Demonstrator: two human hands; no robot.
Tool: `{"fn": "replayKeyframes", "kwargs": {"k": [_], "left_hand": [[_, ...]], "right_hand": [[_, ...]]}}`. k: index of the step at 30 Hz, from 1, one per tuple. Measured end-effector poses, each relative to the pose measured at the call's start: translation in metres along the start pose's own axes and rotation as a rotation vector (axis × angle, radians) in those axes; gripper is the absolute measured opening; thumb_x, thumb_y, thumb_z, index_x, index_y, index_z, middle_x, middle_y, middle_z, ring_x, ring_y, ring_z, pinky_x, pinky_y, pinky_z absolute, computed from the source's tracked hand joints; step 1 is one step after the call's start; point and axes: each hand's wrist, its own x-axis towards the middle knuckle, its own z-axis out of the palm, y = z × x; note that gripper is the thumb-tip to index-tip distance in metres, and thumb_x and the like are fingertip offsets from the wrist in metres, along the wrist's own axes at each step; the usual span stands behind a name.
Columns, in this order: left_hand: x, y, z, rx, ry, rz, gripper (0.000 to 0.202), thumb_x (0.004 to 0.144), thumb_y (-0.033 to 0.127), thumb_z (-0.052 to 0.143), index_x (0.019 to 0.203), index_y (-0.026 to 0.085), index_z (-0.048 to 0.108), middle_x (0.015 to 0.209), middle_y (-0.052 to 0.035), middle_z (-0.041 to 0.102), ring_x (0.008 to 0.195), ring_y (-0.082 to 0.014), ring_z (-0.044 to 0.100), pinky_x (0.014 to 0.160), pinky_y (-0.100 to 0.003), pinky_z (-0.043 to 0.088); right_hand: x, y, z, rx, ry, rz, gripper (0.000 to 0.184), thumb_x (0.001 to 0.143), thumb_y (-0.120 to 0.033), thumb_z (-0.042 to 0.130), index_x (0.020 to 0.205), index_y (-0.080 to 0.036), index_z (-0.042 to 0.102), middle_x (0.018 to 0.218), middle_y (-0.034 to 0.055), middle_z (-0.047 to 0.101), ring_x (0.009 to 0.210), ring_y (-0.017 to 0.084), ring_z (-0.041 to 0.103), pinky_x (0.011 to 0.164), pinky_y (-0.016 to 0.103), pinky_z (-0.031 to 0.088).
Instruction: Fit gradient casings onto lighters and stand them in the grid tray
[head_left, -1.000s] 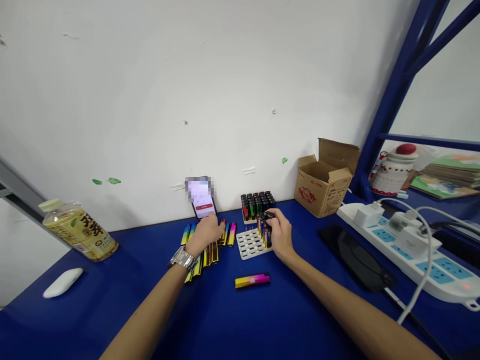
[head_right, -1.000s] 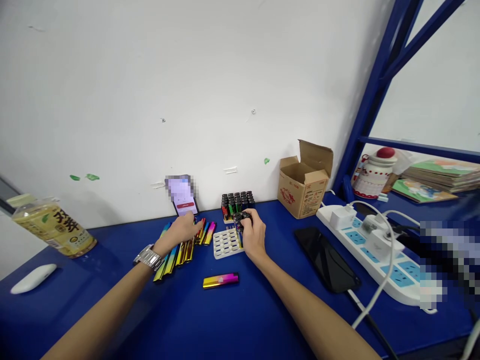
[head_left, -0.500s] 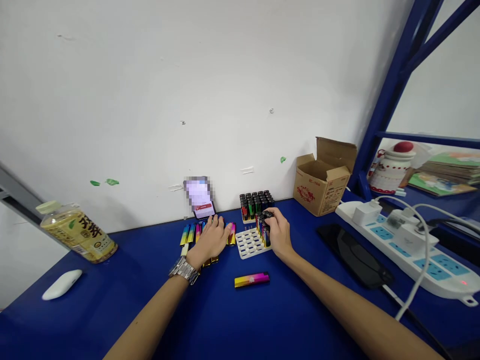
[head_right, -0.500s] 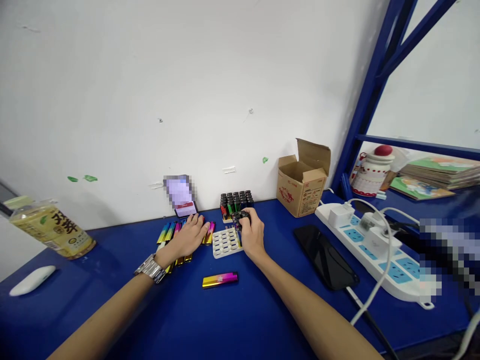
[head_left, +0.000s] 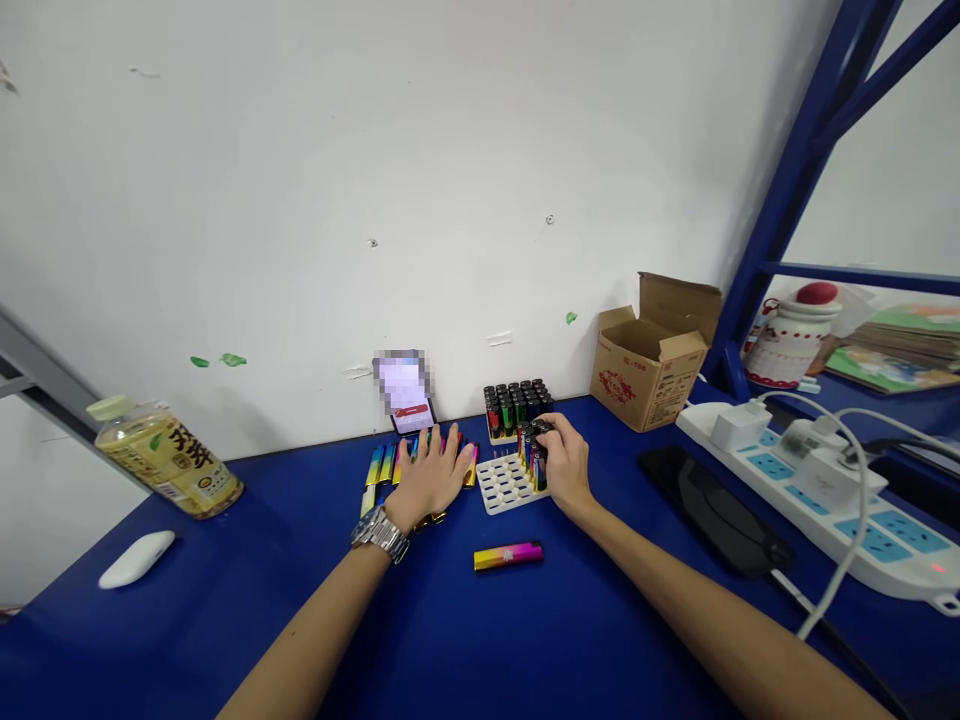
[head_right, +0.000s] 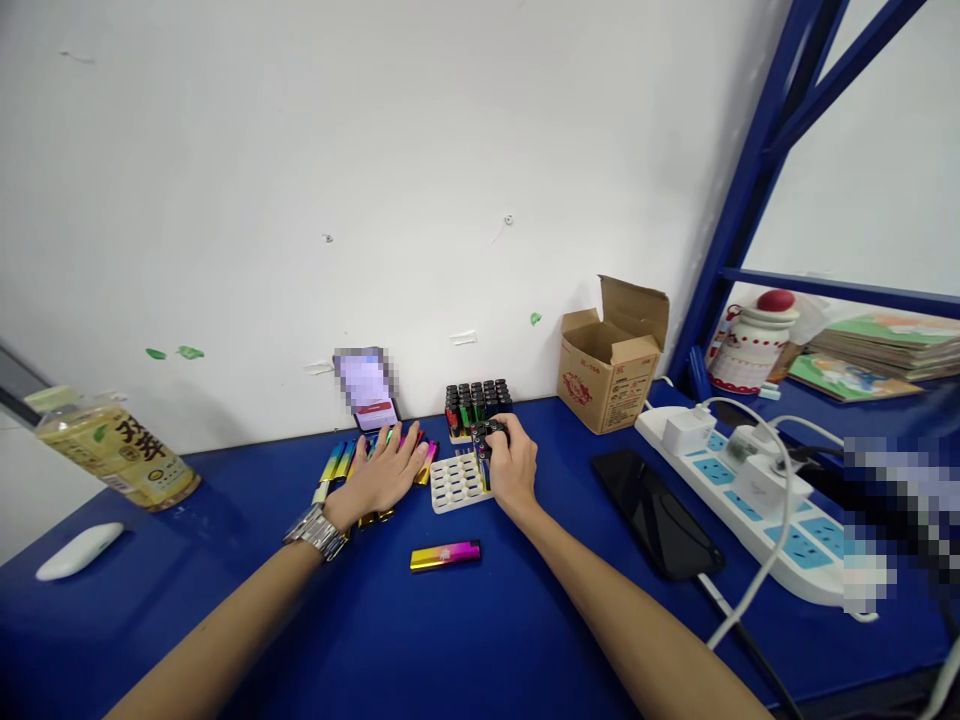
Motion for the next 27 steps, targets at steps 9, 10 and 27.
{"fn": "replayKeyframes", "kwargs": {"k": [9,10,27], "left_hand": [[-0.031,0.021,-0.018,-0.030,0.191,0.233,0.054,0.097,0.042,0.018,0.132,0.012,0.047,0.139,-0.0171,0.048,0.132,-0.0287,0.039,0.108,-0.049,0.027],[-0.040,0.027,-0.023,-0.061,0.170,0.327,0.050,0.097,0.038,0.018,0.122,0.013,0.054,0.125,-0.0158,0.059,0.120,-0.0252,0.051,0.103,-0.043,0.036],[-0.083,0.035,-0.011,0.234,0.101,0.061,0.032,0.092,0.026,0.030,0.093,0.012,0.058,0.066,-0.0134,0.066,0.061,-0.0254,0.064,0.056,-0.031,0.044]], "right_hand": [[0.005,0.005,-0.003,-0.016,0.063,0.005,0.028,0.072,-0.031,0.038,0.082,-0.020,0.063,0.070,0.0017,0.063,0.070,0.022,0.054,0.063,0.030,0.037],[0.005,0.005,-0.003,-0.020,0.065,0.006,0.028,0.073,-0.031,0.038,0.083,-0.020,0.063,0.070,0.0018,0.063,0.070,0.022,0.055,0.063,0.030,0.037],[0.004,0.002,-0.003,-0.030,0.057,-0.002,0.027,0.074,-0.031,0.039,0.082,-0.020,0.062,0.069,0.0013,0.062,0.068,0.022,0.054,0.062,0.029,0.037]]}}
